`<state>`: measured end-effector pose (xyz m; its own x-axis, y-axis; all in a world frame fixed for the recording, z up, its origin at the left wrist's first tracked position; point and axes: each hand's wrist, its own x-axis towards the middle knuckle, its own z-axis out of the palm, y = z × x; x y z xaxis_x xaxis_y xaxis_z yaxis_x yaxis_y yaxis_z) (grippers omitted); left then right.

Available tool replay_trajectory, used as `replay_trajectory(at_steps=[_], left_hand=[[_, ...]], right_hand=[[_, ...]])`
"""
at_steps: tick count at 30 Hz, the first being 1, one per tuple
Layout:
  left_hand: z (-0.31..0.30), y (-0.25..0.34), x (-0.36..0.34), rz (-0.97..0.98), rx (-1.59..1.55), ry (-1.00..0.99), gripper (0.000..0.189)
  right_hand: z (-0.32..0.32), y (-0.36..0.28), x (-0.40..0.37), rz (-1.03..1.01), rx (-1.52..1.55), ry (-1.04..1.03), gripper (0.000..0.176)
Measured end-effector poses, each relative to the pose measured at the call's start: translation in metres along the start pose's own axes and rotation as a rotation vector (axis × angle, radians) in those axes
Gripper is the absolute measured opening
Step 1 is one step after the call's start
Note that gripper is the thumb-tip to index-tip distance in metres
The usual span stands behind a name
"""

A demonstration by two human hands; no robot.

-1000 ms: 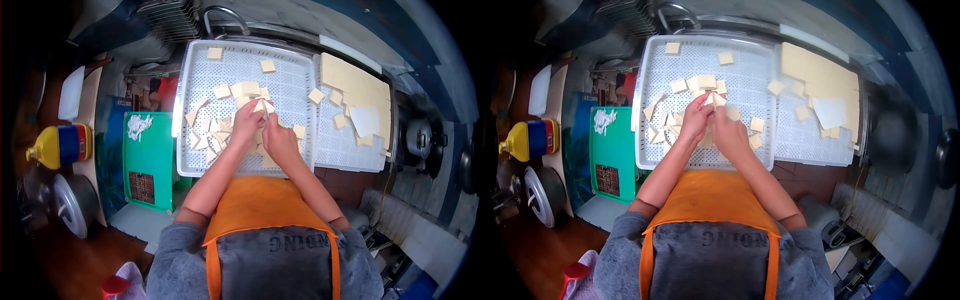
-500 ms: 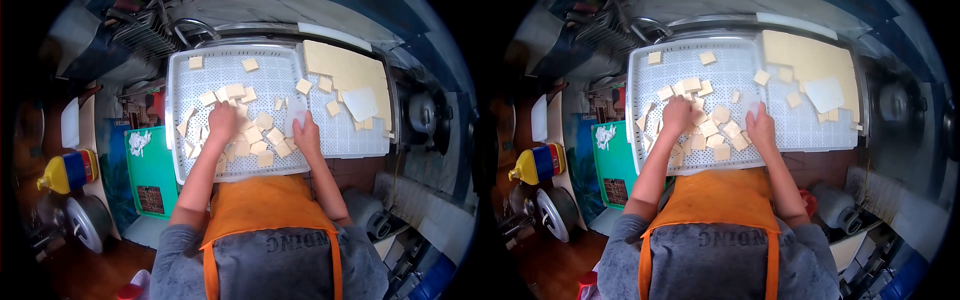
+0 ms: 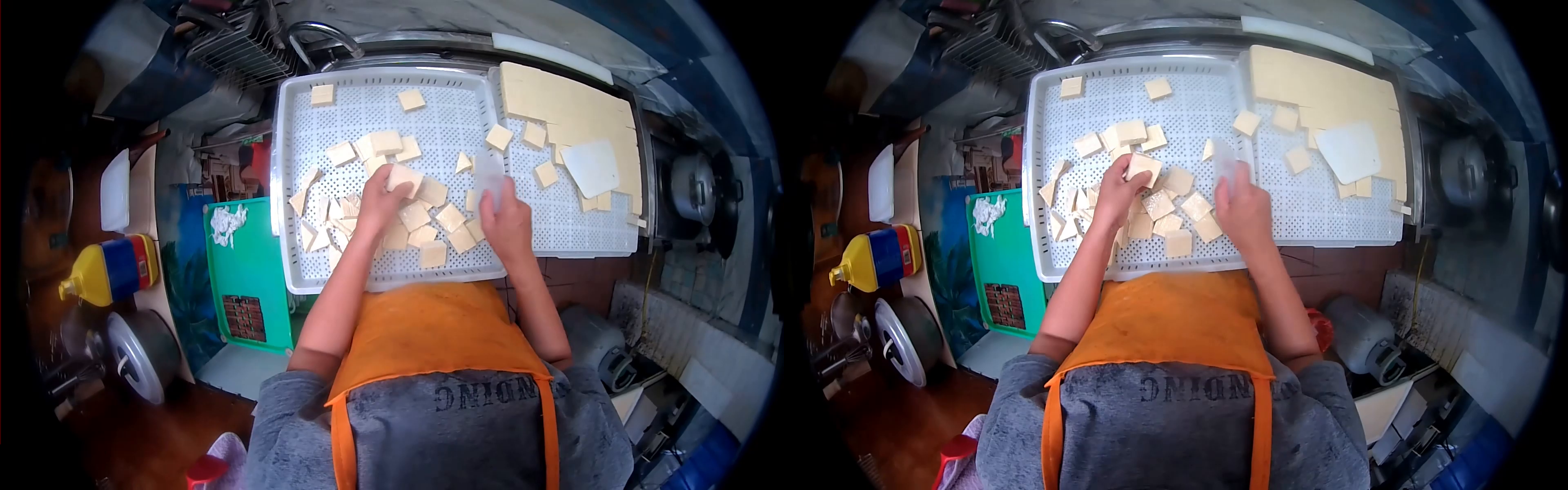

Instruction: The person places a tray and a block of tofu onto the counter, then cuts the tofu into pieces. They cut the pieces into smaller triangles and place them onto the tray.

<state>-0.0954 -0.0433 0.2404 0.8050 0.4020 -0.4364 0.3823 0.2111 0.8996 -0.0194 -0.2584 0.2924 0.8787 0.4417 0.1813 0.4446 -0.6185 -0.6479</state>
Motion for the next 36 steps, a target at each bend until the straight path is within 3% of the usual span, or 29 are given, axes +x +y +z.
replay_trajectory(at_steps=[3, 6, 28, 31, 32, 35, 36], left_hand=[[0.012, -0.002, 0.01, -0.055, -0.321, -0.114, 0.035], [0.022, 0.008, 0.009, -0.082, -0.346, -0.162, 0.04], [0.057, 0.009, 0.043, -0.082, -0.234, -0.24, 0.034], [0.051, 0.0, 0.066, 0.228, 0.186, -0.095, 0.038], [0.044, -0.011, 0.08, 0.386, 0.511, 0.015, 0.043], [0.044, 0.016, 0.063, 0.114, 1.274, -0.158, 0.046], [0.047, 0.027, 0.054, -0.039, 1.343, -0.336, 0.05]], right_hand=[[0.01, -0.027, -0.003, -0.159, 0.005, -0.04, 0.022], [0.016, -0.041, -0.003, -0.223, -0.002, -0.093, 0.02], [0.04, -0.003, 0.021, -0.079, -0.073, -0.185, 0.021], [0.039, 0.017, 0.022, 0.0, 0.008, -0.141, 0.027], [0.037, 0.023, 0.018, 0.059, 0.057, -0.103, 0.029], [0.027, 0.035, 0.006, 0.167, 0.151, -0.026, 0.033], [0.026, 0.042, 0.002, 0.184, 0.14, -0.023, 0.033]])
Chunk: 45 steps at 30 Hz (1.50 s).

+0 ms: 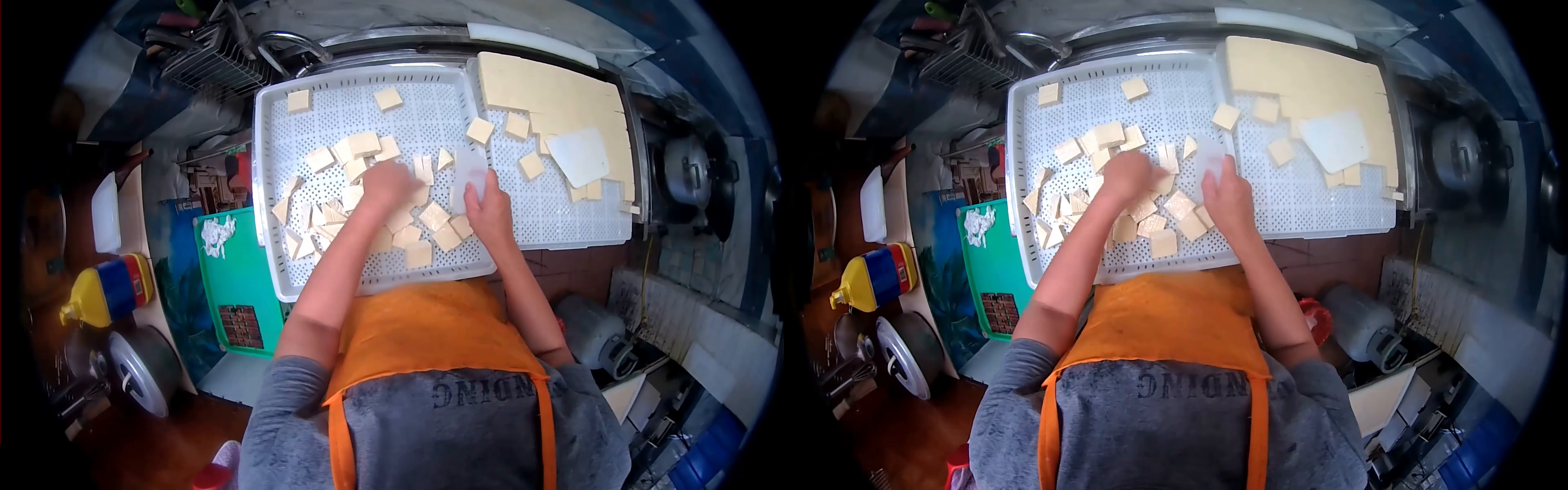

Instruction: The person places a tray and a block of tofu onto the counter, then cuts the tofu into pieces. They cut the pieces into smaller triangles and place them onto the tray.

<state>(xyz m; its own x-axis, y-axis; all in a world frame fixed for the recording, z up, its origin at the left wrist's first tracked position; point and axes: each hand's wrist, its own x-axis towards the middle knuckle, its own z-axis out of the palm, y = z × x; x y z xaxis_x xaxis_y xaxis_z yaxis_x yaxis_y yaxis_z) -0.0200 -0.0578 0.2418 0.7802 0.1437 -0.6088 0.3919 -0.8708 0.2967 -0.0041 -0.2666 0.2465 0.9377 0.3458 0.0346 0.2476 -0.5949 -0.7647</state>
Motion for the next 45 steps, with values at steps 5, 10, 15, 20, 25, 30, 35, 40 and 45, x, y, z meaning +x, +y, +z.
replay_trajectory(at_steps=[5, 10, 15, 20, 25, 30, 35, 40, 45], left_hand=[[0.04, 0.006, -0.016, 0.219, -0.116, 0.47, 0.037], [0.084, 0.002, 0.01, 0.119, -1.024, 0.365, 0.015], [0.055, 0.013, -0.012, 0.063, -1.632, 0.073, 0.025], [0.035, 0.007, -0.018, 0.107, -1.679, -0.039, 0.036], [0.022, 0.008, -0.027, 0.121, -1.656, -0.044, 0.034], [0.025, 0.009, -0.025, 0.125, -1.629, -0.05, 0.033], [0.033, 0.009, -0.014, 0.163, -1.535, -0.012, 0.032], [0.036, 0.002, 0.001, 0.297, -0.764, 0.637, 0.037], [0.038, 0.009, -0.022, 0.507, -0.237, 0.332, 0.024]], right_hand=[[-0.01, -0.001, -0.013, 0.094, -0.026, -0.085, 0.029], [-0.007, -0.018, -0.014, -0.167, -0.098, -0.06, 0.022], [-0.005, -0.041, -0.013, -0.266, -0.213, -0.099, 0.021], [-0.009, -0.051, -0.013, -0.414, -0.322, -0.109, 0.018], [-0.012, -0.054, -0.014, -0.42, -0.305, -0.148, 0.015], [-0.006, -0.048, -0.016, -0.397, -0.272, -0.145, 0.017], [0.016, -0.025, -0.007, -0.291, -0.278, -0.217, 0.023], [0.005, -0.013, 0.005, -0.153, -0.072, -0.12, 0.026], [-0.031, -0.002, 0.001, -0.037, 0.009, 0.022, 0.027]])
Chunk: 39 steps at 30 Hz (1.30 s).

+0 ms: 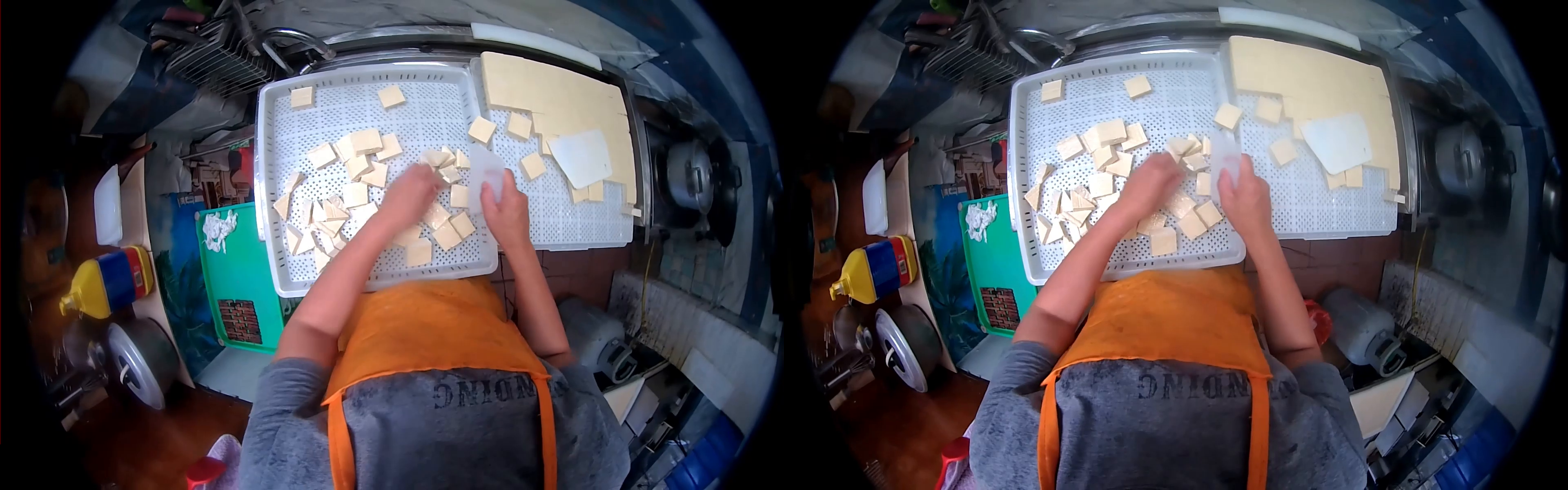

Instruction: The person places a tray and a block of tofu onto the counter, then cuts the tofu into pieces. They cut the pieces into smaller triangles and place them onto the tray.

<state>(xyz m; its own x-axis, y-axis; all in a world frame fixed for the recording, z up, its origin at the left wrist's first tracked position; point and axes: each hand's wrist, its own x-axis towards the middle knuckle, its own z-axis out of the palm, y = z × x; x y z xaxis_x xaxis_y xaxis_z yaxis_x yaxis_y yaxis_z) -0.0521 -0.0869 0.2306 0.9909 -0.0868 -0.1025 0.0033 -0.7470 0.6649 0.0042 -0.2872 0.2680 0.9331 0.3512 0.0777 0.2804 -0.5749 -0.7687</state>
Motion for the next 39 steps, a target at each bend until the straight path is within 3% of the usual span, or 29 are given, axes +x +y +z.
replay_trajectory(at_steps=[1, 4, 8, 11, 14, 18, 32, 39], left_hand=[[0.012, 0.0, -0.004, 0.091, 0.094, -0.04, 0.017], [0.028, 0.004, -0.007, 0.116, 0.349, -0.233, 0.016], [0.031, 0.005, -0.009, 0.119, 0.334, -0.241, 0.014], [0.012, 0.018, -0.011, -0.149, -0.003, -0.218, 0.018], [0.029, -0.007, -0.011, -0.25, -0.46, 0.138, 0.027], [0.004, 0.009, -0.005, -0.56, -1.219, 0.044, 0.036], [0.003, 0.022, -0.007, -0.509, -1.397, 0.063, 0.035], [0.021, 0.008, -0.004, -0.547, -1.388, 0.055, 0.035]], right_hand=[[-0.003, 0.008, -0.002, 0.003, -0.019, 0.024, 0.026], [-0.011, 0.018, -0.008, 0.016, -0.051, 0.024, 0.026], [-0.016, 0.02, -0.017, -0.022, -0.067, 0.021, 0.026], [-0.019, 0.001, -0.021, -0.007, -0.085, -0.034, 0.024], [-0.011, -0.018, -0.028, -0.116, -0.109, -0.015, 0.022], [0.001, -0.04, -0.033, -0.21, -0.172, -0.071, 0.019], [0.016, -0.052, -0.035, -0.238, -0.24, -0.172, 0.015], [0.053, -0.014, -0.033, -0.201, -0.346, -0.244, 0.02]])
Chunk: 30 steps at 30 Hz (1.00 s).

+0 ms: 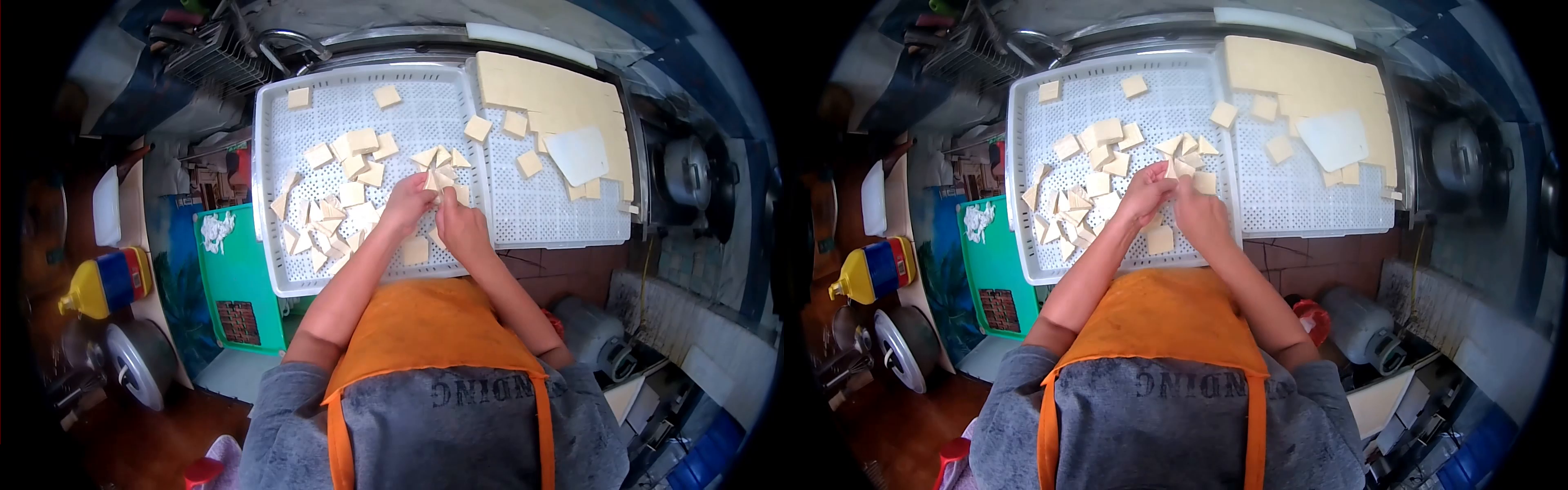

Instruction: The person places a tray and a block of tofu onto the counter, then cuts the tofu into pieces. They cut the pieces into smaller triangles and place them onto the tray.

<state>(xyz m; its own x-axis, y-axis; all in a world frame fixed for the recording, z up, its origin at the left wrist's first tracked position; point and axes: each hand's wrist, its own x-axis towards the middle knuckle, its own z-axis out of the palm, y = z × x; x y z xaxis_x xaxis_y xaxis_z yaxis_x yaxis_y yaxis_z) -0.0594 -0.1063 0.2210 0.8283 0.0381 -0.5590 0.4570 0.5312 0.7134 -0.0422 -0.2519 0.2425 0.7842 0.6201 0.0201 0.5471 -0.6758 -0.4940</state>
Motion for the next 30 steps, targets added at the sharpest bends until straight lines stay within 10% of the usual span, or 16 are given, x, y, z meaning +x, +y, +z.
replay_trajectory(at_steps=[11, 20, 30], left_hand=[[-0.021, 0.019, 0.009, 0.121, 0.809, -0.138, 0.043], [0.045, -0.002, 0.04, 0.744, 1.912, -0.071, 0.019], [0.058, -0.025, 0.036, 0.63, 1.965, -0.12, 0.02]], right_hand=[[-0.048, 0.066, -0.032, 0.297, 0.343, 0.23, 0.024], [-0.063, 0.078, -0.044, 0.422, 0.394, 0.285, 0.027], [-0.068, 0.062, -0.044, 0.343, 0.315, 0.217, 0.029]])
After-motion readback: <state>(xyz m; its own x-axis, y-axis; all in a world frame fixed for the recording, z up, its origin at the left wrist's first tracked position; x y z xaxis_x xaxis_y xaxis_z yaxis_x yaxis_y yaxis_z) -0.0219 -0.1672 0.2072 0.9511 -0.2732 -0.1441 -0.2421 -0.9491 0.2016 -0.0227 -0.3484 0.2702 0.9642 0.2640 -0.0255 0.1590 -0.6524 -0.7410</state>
